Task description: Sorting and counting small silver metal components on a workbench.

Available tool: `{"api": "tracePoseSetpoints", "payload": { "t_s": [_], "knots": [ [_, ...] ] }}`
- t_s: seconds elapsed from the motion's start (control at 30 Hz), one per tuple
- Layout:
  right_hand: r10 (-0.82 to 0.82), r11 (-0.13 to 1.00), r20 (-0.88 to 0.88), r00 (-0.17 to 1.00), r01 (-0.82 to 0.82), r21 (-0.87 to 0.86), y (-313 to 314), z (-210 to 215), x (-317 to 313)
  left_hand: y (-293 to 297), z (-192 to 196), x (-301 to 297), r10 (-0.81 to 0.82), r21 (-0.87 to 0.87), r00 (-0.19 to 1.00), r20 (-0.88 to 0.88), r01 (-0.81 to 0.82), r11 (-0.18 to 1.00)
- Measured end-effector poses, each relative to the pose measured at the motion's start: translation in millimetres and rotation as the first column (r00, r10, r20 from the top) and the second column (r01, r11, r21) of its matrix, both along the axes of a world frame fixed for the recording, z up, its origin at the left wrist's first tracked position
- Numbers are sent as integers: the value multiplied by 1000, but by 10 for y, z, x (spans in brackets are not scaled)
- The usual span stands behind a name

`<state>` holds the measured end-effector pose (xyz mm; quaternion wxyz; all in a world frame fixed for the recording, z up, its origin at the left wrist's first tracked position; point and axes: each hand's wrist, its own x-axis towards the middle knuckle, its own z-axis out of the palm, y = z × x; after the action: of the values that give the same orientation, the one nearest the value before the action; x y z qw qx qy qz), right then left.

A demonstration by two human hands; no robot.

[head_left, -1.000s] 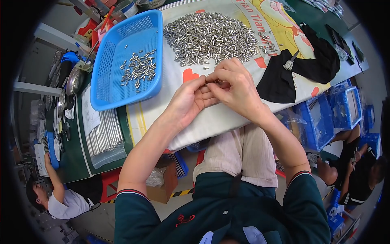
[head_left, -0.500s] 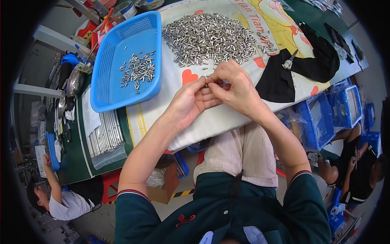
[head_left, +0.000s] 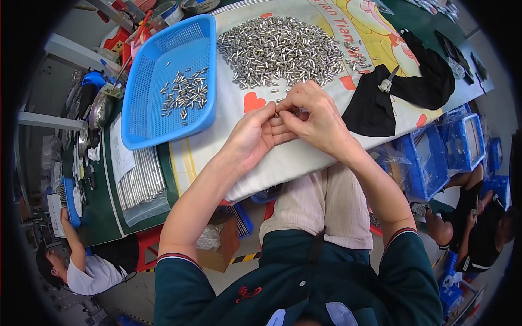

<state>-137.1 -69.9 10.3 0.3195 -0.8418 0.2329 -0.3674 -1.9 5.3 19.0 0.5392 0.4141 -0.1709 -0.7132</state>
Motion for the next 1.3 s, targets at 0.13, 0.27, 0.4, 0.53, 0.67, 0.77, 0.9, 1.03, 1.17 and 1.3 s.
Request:
{"api": "tracePoseSetpoints", "payload": {
  "t_s": [0.13, 0.27, 0.4, 0.53, 0.67, 0.77, 0.9, 1.03, 1.17, 1.3],
  "knots": [
    [8, 999, -10, 1000, -8, 32, 16, 24, -12, 5, -13, 16, -12, -8, 1000, -4, 12, 1000],
    [-8, 1000, 8, 1000, 8, 9, 12, -3, 0, 0, -14, 14, -14, -7, 1000, -6, 14, 1000],
    [-16, 1000, 9, 1000, 16, -4, 20, 0, 10, 4, -11, 10, -6, -6, 1000, 6, 6, 1000],
    [-23, 999, 21, 1000, 23, -25, 29, -8, 21, 6, -2, 11, -4, -3, 1000, 20, 4, 1000],
    [-24, 1000, 50, 998, 23, 14, 28, -14, 28, 6, -7, 17, -6, -11, 1000, 10, 6, 1000],
    [-12, 999, 54, 998, 10, 32, -3, -28, 21, 1, 5, -4, -1, -5, 1000, 12, 1, 1000],
    [0, 998, 28, 1000, -2, 70, -7, -27, 21, 0, 12, -11, 7, 15, 1000, 10, -7, 1000],
    [13, 996, 42, 999, -16, 92, -39, -45, 4, -10, -13, 10, 9, 26, 994, -108, -6, 1000],
    [22, 946, 103, 994, -54, 321, -83, -14, -23, 7, 4, 23, 37, 46, 995, -92, -33, 998],
    [-4, 937, 96, 995, -30, 349, -134, 9, -126, -16, 2, 17, 27, 50, 998, -65, -24, 998]
  ]
}}
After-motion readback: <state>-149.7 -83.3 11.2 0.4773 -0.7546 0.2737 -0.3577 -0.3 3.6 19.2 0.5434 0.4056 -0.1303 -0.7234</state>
